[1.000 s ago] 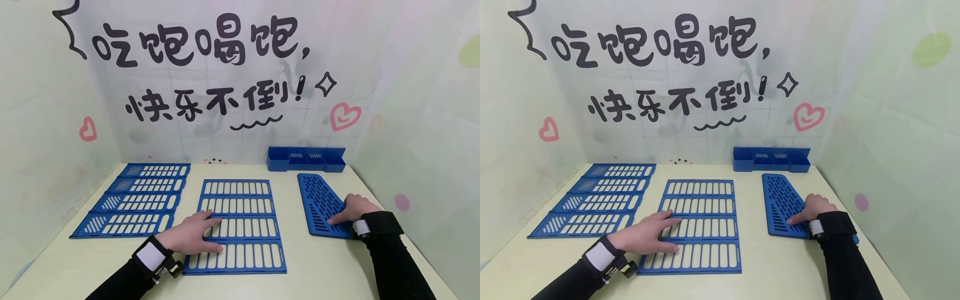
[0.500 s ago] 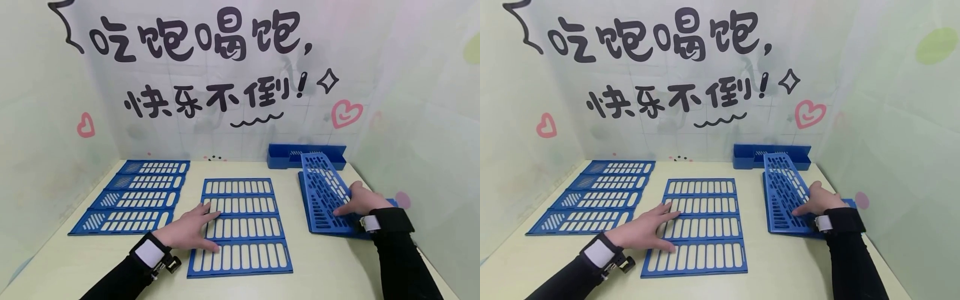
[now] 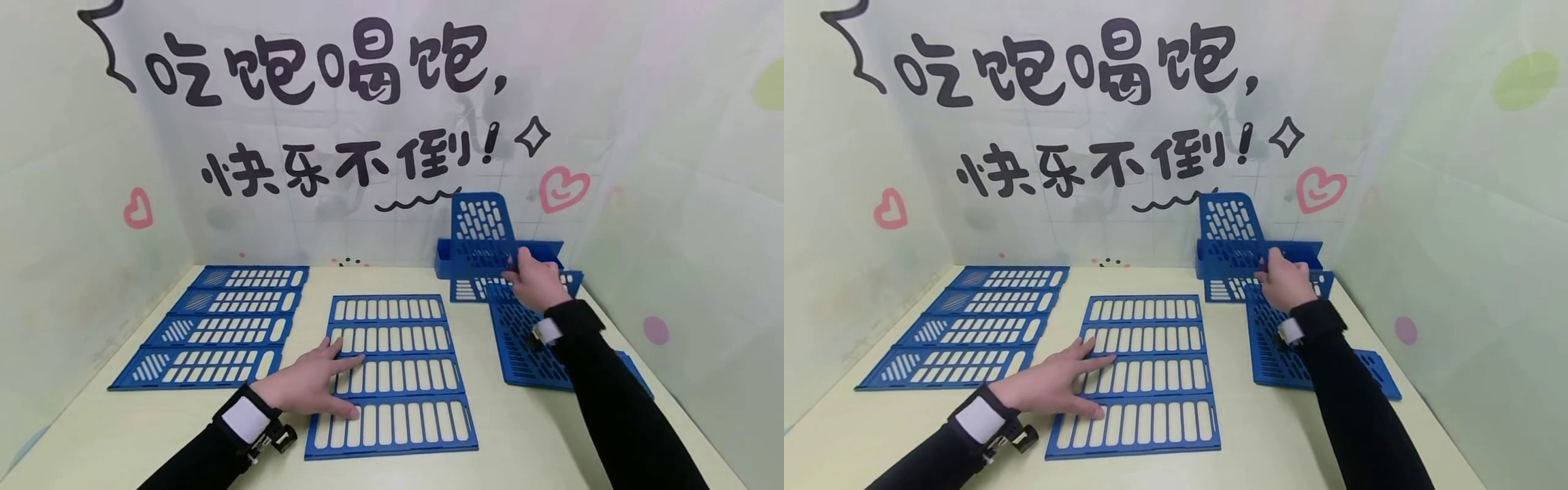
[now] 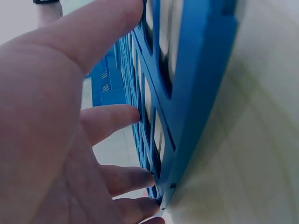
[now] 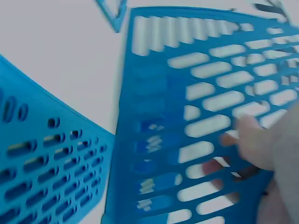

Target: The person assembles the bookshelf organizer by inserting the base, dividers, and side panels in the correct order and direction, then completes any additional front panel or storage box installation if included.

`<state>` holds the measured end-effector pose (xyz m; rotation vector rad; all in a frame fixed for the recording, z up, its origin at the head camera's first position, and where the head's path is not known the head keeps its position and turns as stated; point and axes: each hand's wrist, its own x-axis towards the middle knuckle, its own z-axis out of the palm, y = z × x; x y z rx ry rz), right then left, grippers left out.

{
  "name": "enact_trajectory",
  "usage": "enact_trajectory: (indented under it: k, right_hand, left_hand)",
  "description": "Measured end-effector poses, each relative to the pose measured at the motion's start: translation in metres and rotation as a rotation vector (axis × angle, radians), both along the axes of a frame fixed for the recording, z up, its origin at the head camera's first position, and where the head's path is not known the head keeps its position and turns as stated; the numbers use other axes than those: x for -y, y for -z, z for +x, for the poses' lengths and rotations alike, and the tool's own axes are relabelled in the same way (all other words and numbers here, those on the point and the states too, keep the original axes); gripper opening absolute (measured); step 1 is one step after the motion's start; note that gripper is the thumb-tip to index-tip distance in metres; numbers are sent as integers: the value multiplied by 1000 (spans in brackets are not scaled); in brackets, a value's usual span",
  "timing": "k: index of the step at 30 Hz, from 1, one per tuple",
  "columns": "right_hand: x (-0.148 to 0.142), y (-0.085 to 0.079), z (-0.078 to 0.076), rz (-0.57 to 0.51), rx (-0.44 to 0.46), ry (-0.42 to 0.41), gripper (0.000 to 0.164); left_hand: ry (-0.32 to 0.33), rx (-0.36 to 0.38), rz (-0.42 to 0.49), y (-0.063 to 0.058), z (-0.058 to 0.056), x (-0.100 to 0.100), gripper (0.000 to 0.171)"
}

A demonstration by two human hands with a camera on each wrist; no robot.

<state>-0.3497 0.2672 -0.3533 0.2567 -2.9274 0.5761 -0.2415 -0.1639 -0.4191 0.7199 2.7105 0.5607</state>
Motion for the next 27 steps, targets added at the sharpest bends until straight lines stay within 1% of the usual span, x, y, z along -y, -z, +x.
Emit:
enact_trajectory:
  k: [1, 3, 5, 7, 10, 14, 18, 20, 24, 26, 27]
  right_hand:
    - [5, 2, -8, -8, 1, 8, 23]
    - [14, 5, -22, -19, 14, 12, 31]
    - [20, 8, -33, -11, 22, 13, 35]
    - [23, 11, -42, -1, 29, 15, 34]
    - [28, 14, -50, 27, 24, 33, 25]
    - [31, 17, -55, 45, 43, 46, 24]
    - [25, 18, -58, 53, 72, 17, 24]
    - [20, 18, -59, 74, 89, 4, 23]
    - [10, 17, -59, 143, 115, 13, 18]
    - [6, 17, -58, 174, 131, 23, 19]
    - [4, 17, -58, 178, 143, 25, 23]
  left_hand:
    - [2, 5, 4, 1, 1, 1, 94]
    - [4, 7, 6, 3, 1, 2, 93]
    - [5, 0, -5, 5, 2, 2, 93]
    - [11, -8, -14, 5, 1, 2, 93]
    - [16, -13, -24, 4, 1, 2, 93]
    - [13, -8, -22, 2, 1, 3, 92]
    - [15, -6, -12, 2, 0, 3, 92]
    - [6, -5, -10, 2, 0, 3, 96]
    - [-70, -8, -41, 4, -1, 2, 114]
    - [-108, -4, -57, 4, -1, 2, 121]
    - [-122, -2, -65, 5, -2, 2, 122]
